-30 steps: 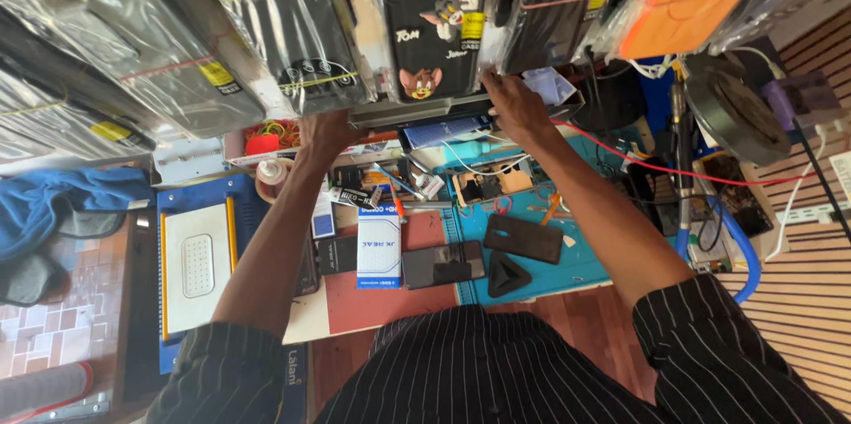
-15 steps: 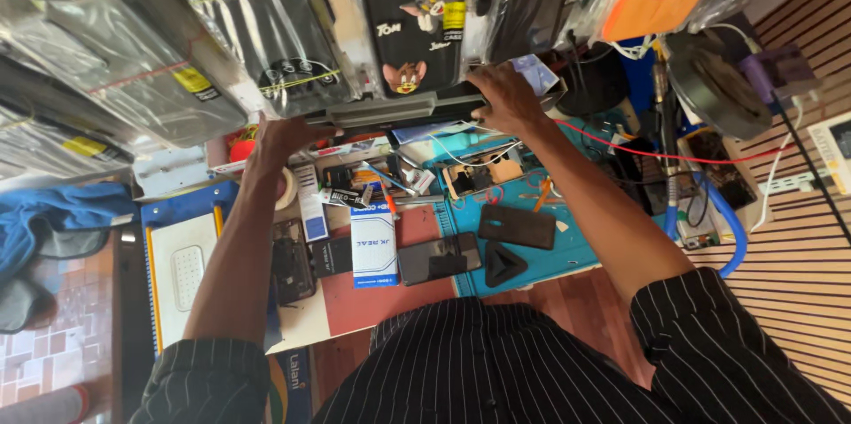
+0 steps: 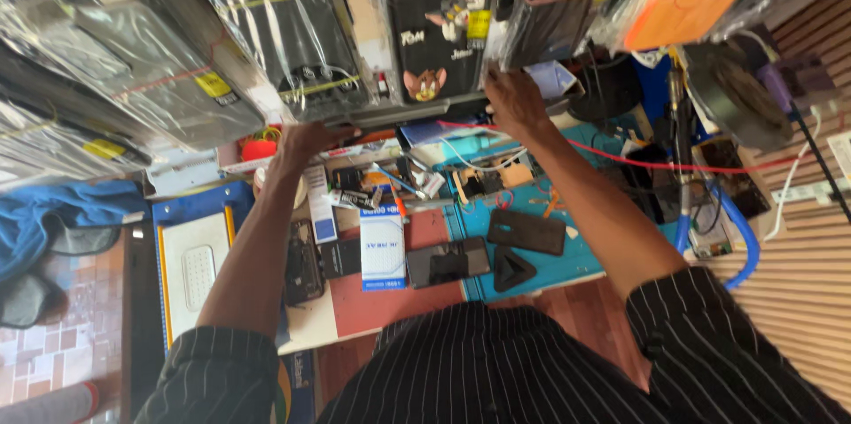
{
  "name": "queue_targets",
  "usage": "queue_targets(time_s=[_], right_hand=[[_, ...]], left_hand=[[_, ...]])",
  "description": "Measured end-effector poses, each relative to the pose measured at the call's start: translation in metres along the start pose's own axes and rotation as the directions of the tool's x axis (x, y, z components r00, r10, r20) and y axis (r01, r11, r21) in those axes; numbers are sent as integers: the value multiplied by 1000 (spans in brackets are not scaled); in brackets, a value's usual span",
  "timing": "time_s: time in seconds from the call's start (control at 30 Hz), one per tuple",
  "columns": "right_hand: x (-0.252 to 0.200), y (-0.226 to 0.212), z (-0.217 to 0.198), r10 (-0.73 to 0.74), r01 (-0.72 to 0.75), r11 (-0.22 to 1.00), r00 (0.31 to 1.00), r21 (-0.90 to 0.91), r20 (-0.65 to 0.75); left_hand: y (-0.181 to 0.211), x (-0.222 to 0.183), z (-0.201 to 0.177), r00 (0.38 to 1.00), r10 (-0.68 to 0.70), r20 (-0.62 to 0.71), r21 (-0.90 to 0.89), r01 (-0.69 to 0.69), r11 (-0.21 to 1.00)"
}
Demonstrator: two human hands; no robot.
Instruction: The person disassembles a mobile phone on a repair bench, removing the back panel and internal components.
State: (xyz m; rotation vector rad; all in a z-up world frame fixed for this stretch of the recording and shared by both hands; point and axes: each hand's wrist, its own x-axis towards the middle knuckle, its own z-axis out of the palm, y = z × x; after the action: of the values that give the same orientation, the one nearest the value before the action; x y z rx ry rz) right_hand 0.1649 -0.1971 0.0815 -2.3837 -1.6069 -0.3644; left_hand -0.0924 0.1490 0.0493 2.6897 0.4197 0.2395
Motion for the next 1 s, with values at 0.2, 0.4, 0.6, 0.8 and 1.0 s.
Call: queue_targets(time_s=[0.2,0.4,0.6,0.8,1.0], right_hand=[[0,-1,-5,-71,73,997,993,18,-96],[1,3,23,-105,97,993,984,-61,-145],[8,12,52,-66,48,989,990,-140,-126],[-5,-4,18,-102,103,995,969,-7,-223],[-59,-57,-22,63,46,951,941,307,-333]], left_hand=[[-68,-17,35,941,222,-257,-63,-245,967],[-61,-27,6,930,183,-318,-148,-240,959],[-42,-26,2,983,-90,-159,93,106,990],[-26,-26,14,964,-42,-261,124,77,989],[66,-39,33,857,102,-504,335,85,938]])
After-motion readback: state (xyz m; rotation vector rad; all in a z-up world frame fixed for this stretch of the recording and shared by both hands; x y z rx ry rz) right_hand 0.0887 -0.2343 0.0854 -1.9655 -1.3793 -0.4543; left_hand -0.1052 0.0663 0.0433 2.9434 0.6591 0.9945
